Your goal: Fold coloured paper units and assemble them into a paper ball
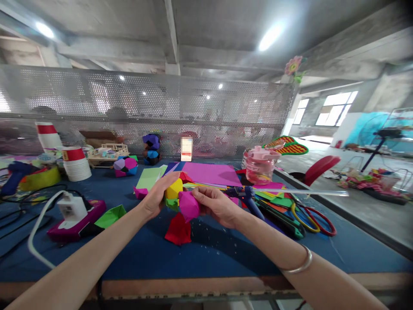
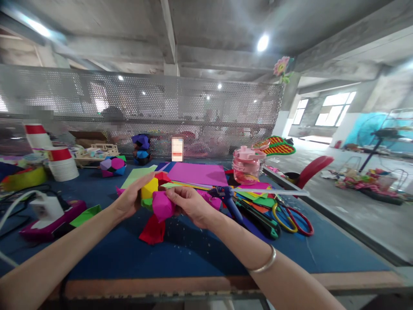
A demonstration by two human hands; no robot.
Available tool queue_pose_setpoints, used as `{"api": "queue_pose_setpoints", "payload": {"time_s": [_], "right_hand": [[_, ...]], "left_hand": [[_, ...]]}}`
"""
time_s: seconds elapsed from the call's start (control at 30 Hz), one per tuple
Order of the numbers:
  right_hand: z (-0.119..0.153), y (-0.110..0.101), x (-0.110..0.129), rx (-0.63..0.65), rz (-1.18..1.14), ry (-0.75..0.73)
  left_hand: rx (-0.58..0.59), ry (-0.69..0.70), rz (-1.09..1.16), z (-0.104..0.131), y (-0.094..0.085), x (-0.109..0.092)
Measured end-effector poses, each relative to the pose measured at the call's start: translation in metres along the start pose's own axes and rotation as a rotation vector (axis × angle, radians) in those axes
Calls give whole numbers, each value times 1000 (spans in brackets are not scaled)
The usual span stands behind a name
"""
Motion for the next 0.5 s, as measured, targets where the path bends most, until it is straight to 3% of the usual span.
{"api": "queue_pose_setpoints", "payload": {"time_s": [0.17, 0.33, 0.5], "right_hand": [[1, 2, 2, -14, -13, -12], [2, 3, 2, -32, -16, -28], [2, 2, 2, -120, 1, -87]], "left_hand": [[-60, 29, -39, 2, -1, -1], [-28, 84, -144, 2, 4, 0], [-74, 110, -249, 3, 3, 2]]}}
Point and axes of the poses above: each hand's wrist, its own z-axis away from the middle knuckle, its own y-axis out of the palm, x = y × z, the point moved 6 cm from there along -z, towards the middle knuckle, and after that the axes turned 4 degrees about -z, right-handed, at the moved point
